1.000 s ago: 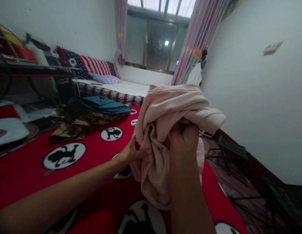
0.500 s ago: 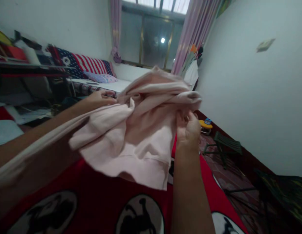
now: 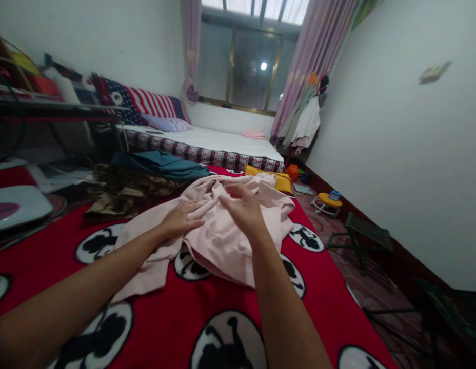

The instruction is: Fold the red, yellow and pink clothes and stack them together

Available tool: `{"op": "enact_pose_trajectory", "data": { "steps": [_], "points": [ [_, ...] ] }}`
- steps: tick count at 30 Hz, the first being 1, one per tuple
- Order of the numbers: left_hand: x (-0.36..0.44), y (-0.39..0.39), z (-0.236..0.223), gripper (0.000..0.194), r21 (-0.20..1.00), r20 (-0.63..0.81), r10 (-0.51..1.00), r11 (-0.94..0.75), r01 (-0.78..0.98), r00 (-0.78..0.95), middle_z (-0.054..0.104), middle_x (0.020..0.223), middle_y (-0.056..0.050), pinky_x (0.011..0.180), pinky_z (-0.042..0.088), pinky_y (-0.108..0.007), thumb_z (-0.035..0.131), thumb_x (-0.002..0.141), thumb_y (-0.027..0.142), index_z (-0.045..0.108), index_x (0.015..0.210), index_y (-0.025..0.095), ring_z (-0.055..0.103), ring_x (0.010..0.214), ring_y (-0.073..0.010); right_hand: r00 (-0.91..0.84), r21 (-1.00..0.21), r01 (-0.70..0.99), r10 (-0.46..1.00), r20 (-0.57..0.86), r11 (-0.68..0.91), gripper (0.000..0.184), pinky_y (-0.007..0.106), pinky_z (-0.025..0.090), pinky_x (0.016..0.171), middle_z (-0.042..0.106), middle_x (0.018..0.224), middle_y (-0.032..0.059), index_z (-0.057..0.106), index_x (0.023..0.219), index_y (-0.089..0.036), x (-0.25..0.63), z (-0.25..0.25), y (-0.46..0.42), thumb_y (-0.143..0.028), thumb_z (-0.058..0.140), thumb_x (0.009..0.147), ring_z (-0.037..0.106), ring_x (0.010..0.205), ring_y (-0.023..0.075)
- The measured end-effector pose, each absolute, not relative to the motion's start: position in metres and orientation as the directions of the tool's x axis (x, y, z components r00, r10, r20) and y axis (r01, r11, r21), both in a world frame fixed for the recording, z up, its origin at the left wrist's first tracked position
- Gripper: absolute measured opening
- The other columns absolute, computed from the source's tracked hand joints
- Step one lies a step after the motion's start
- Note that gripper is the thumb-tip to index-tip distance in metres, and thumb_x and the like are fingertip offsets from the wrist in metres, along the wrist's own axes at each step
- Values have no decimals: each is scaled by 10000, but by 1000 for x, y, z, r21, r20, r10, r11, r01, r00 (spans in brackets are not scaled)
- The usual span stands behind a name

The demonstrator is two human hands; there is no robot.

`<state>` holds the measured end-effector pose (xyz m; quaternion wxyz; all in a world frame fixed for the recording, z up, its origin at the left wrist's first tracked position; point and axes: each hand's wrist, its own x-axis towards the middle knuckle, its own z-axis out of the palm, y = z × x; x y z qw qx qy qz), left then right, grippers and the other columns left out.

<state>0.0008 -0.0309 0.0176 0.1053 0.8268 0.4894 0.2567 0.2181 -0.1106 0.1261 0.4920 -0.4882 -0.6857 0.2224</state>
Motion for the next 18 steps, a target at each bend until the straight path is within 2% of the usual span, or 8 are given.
{"op": "enact_pose_trajectory", "data": {
  "steps": [3,4,6,8,11,14,16,18],
  "points": [
    [-3,-27,13,601,539,377,865,-495,682,330,592,1343,-92,1084,354,-346,590,786,497,615,1287,167,504,1263,-275,-358,-546,746,921,155,382,765,403,449,926,616,1248,156,546,1296,-165,191,102,-123,-517,765,653,595,1097,283],
    [-4,-25,13,537,590,392,872,-482,648,292,649,1258,-82,1033,403,-340,584,784,466,660,1223,166,563,1183,-272,-390,-453,806,918,77,381,900,419,443,933,573,1306,178,472,1377,-157,182,93,-128,-537,782,623,580,1122,307],
    [-7,-20,13,417,694,404,892,-445,566,205,724,1054,-56,900,476,-323,578,758,400,731,1065,162,642,991,-254,-371,-294,883,928,44,366,1046,431,438,931,500,1379,201,343,1469,-146,166,75,-135,-535,791,607,562,1141,332],
    [-12,-14,14,351,799,390,915,-394,455,107,738,901,-37,806,493,-308,590,690,331,755,941,151,654,859,-237,-311,-184,927,944,110,327,991,411,444,903,492,1378,189,310,1488,-159,153,60,-135,-467,762,662,555,1136,329],
    [-22,-6,16,342,915,317,948,-300,268,-22,726,773,-22,715,490,-294,620,571,275,755,854,138,639,751,-221,-256,-104,955,951,176,276,580,342,443,821,601,1234,135,490,1377,-224,148,49,-126,-237,582,804,580,1075,279],
    [-37,-1,24,345,948,274,959,-257,190,-72,698,682,-13,630,476,-278,643,515,278,743,811,131,613,657,-198,-199,-200,952,964,177,233,365,293,416,729,688,971,87,693,1055,-226,164,62,-113,-117,478,782,623,904,230],
    [-49,0,34,359,954,274,955,-256,156,-112,699,691,-16,602,471,-263,643,512,277,734,826,129,607,639,-182,-167,-410,885,972,167,222,237,272,396,663,674,789,55,708,844,-186,185,82,-110,-158,503,729,609,771,207],
    [-60,-1,49,379,958,288,935,-280,67,-206,709,738,-22,589,473,-245,647,515,259,720,864,131,610,644,-167,-199,-644,720,966,163,257,195,247,376,604,624,692,18,677,754,-161,206,107,-113,-185,503,669,560,677,172]
  ]
}}
